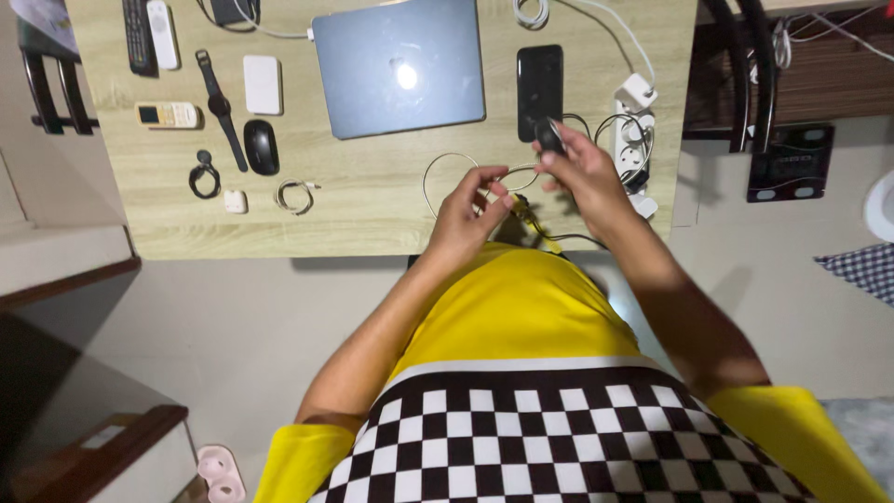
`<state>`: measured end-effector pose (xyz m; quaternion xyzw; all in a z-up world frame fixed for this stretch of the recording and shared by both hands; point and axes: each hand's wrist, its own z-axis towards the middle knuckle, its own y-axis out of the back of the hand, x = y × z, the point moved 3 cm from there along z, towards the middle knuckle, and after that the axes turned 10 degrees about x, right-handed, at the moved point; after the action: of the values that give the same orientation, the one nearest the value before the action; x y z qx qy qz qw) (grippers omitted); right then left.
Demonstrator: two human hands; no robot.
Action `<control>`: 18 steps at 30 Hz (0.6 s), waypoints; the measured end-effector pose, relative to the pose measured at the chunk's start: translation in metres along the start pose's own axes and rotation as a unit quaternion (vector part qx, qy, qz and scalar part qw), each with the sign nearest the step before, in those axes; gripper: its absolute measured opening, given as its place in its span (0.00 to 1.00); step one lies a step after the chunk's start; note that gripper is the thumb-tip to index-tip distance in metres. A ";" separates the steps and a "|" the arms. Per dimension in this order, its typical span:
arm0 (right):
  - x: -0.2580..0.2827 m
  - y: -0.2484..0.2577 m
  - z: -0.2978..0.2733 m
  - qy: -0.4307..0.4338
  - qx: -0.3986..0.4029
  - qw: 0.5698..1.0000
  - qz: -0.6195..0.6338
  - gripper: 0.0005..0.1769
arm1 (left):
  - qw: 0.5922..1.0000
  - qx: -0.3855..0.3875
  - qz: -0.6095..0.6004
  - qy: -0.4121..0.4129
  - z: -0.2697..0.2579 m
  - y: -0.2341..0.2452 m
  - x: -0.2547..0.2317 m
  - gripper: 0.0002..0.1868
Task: The person organizes various electronic devices and accessories on a desk. They coil and place cables, connect a charging cable to a smartphone, and arrange a smartwatch, mouse, and other items on the surface.
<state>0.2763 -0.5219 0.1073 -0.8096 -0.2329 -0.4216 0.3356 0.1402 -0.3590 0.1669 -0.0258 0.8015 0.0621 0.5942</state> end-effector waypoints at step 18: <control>-0.016 0.074 0.172 -0.073 -0.420 0.818 -0.385 0.42 | 0.987 -0.110 -0.054 0.102 -0.055 0.016 0.049 0.15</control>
<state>0.4067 -0.4450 -0.0041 -0.7446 -0.3494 -0.5134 -0.2449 0.0722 -0.3489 0.1368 -0.1405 0.8437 0.1143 0.5053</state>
